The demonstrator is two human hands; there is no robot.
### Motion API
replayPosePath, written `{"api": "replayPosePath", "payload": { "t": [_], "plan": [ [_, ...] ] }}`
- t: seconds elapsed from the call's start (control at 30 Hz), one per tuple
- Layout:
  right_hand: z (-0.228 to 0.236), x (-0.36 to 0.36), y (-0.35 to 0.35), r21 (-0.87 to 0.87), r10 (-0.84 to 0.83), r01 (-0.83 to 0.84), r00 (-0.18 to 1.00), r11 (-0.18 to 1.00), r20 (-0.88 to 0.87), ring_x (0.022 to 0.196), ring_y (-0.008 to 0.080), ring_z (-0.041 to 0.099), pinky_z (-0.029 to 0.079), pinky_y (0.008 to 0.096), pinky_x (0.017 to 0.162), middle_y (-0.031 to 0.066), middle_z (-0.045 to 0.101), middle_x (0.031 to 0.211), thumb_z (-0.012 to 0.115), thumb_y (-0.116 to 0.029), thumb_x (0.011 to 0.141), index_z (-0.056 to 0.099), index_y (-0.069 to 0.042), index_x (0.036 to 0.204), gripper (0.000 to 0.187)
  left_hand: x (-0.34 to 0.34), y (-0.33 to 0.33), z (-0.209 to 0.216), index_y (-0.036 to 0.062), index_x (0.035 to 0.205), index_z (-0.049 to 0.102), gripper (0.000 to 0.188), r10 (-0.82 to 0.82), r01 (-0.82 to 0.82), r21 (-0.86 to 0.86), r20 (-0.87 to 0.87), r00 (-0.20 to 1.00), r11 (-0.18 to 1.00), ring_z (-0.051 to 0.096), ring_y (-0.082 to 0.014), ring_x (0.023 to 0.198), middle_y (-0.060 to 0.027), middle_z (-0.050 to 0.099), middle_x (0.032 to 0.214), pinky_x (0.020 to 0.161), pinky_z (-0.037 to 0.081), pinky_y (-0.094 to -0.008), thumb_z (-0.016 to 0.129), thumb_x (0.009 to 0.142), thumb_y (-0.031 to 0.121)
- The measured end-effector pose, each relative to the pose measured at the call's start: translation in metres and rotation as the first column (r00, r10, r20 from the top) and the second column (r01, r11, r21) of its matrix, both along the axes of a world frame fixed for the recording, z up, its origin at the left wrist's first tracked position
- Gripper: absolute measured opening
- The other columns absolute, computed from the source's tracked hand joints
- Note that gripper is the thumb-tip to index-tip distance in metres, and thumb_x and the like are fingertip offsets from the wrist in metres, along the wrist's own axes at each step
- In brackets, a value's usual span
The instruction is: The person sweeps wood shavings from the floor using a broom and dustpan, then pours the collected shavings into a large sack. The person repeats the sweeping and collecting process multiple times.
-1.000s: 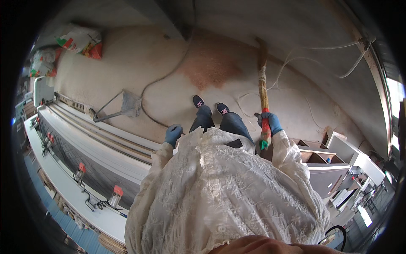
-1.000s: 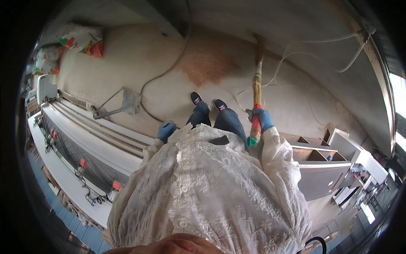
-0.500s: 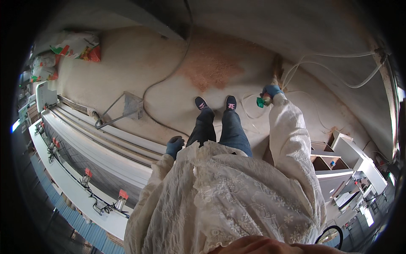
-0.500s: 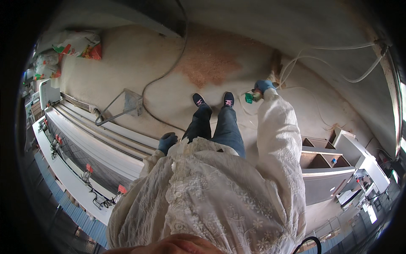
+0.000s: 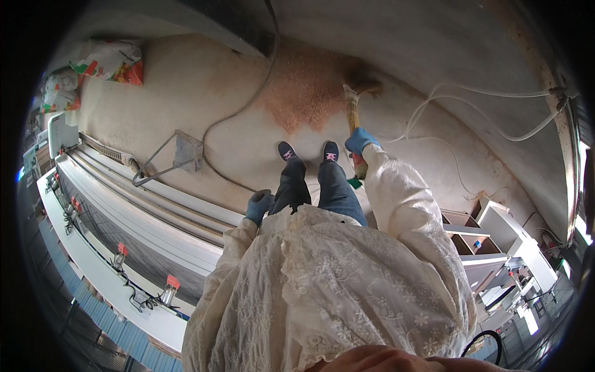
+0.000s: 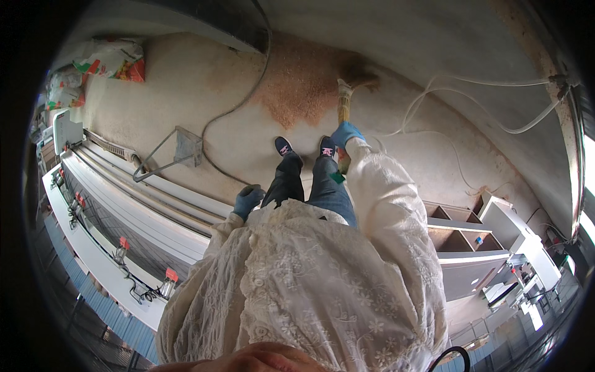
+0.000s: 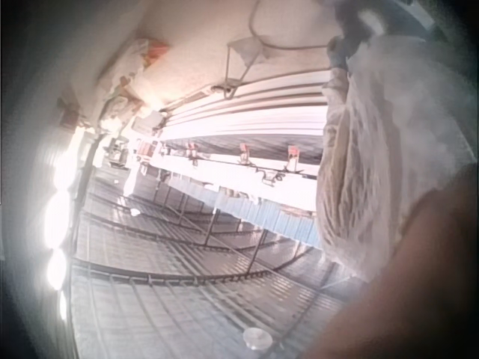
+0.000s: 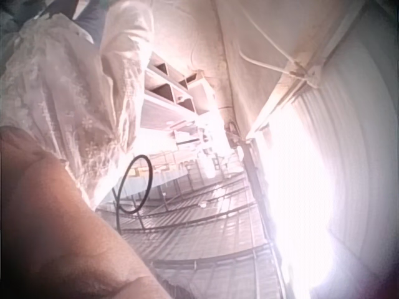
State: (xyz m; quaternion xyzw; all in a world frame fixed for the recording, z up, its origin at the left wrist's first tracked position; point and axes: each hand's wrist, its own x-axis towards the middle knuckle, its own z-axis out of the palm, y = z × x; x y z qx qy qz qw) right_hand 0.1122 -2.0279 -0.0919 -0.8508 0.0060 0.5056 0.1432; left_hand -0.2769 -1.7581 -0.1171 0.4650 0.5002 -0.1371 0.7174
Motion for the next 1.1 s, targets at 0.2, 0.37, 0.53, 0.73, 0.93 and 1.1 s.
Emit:
{"api": "replayPosePath", "payload": {
  "t": [0.2, 0.37, 0.53, 0.73, 0.93, 1.1],
  "plan": [
    [0.038, -0.029, -0.065, 0.093, -0.024, 0.018, 0.998, 0.995, 0.064, 0.070, 0.0291, 0.072, 0.059, 0.0383, 0.059, 0.0233, 0.068, 0.095, 0.058, -0.007, 0.075, 0.055, 0.005, 0.118, 0.044, 0.015, 0.009, 0.028, 0.0044, 0.107, 0.068, 0.023, -0.064, 0.071, 0.044, -0.149, 0.987, 0.996, 0.064, -0.0135, 0.075, -0.0061, 0.070, 0.090, 0.061, 0.050, -0.0269, 0.068, 0.087, 0.017],
    [0.108, -0.028, -0.104, 0.103, -0.137, 0.141, 0.990, 0.985, -0.042, 0.063, 0.0264, 0.071, 0.058, 0.0364, 0.057, 0.0213, 0.069, 0.091, 0.059, -0.003, 0.075, 0.036, -0.003, 0.146, 0.075, 0.018, 0.012, 0.035, 0.0051, 0.107, 0.068, 0.024, -0.065, 0.077, 0.058, -0.188, 0.980, 0.995, 0.063, -0.0137, 0.072, -0.0050, 0.069, 0.088, 0.060, 0.048, -0.0268, 0.067, 0.086, 0.018],
    [0.051, 0.010, -0.095, 0.081, -0.066, 0.059, 0.994, 0.995, 0.088, 0.064, 0.0248, 0.071, 0.057, 0.0365, 0.055, 0.0194, 0.068, 0.087, 0.063, -0.005, 0.077, 0.041, -0.003, 0.141, 0.068, 0.018, 0.007, 0.035, 0.0031, 0.107, 0.067, 0.025, -0.061, 0.071, 0.064, -0.150, 0.987, 0.995, 0.064, -0.0135, 0.074, -0.0055, 0.069, 0.089, 0.061, 0.049, -0.0267, 0.068, 0.086, 0.016],
    [-0.047, 0.011, -0.016, 0.091, -0.086, 0.094, 0.992, 0.991, -0.095, 0.066, 0.0257, 0.071, 0.058, 0.0369, 0.057, 0.0194, 0.069, 0.085, 0.066, -0.010, 0.077, 0.056, 0.004, 0.117, 0.044, 0.014, -0.008, 0.049, 0.0005, 0.109, 0.066, 0.027, 0.066, -0.068, -0.007, -0.130, 0.989, 0.998, 0.064, -0.0140, 0.074, -0.0070, 0.069, 0.089, 0.066, 0.051, -0.0272, 0.070, 0.085, 0.010],
    [-0.028, -0.056, -0.039, 0.080, 0.289, -0.283, 0.955, 0.956, -0.066, 0.078, 0.0329, 0.072, 0.058, 0.0410, 0.064, 0.0214, 0.071, 0.090, 0.062, -0.016, 0.077, 0.063, 0.001, 0.107, 0.034, 0.015, -0.024, 0.054, 0.0010, 0.111, 0.065, 0.027, 0.073, -0.065, 0.047, -0.204, 0.976, 0.997, 0.064, -0.0141, 0.077, -0.0070, 0.069, 0.093, 0.068, 0.052, -0.0274, 0.068, 0.087, 0.013],
    [0.001, -0.085, -0.087, 0.086, 0.460, -0.455, 0.887, 0.886, -0.049, 0.082, 0.0383, 0.069, 0.053, 0.0484, 0.069, 0.0239, 0.069, 0.088, 0.057, -0.017, 0.077, 0.044, 0.000, 0.131, 0.059, 0.012, -0.037, 0.052, -0.0001, 0.113, 0.065, 0.029, 0.064, -0.056, 0.054, -0.162, 0.985, 0.997, 0.064, -0.0148, 0.081, -0.0078, 0.069, 0.096, 0.072, 0.052, -0.0278, 0.066, 0.088, 0.013]
  ]
}}
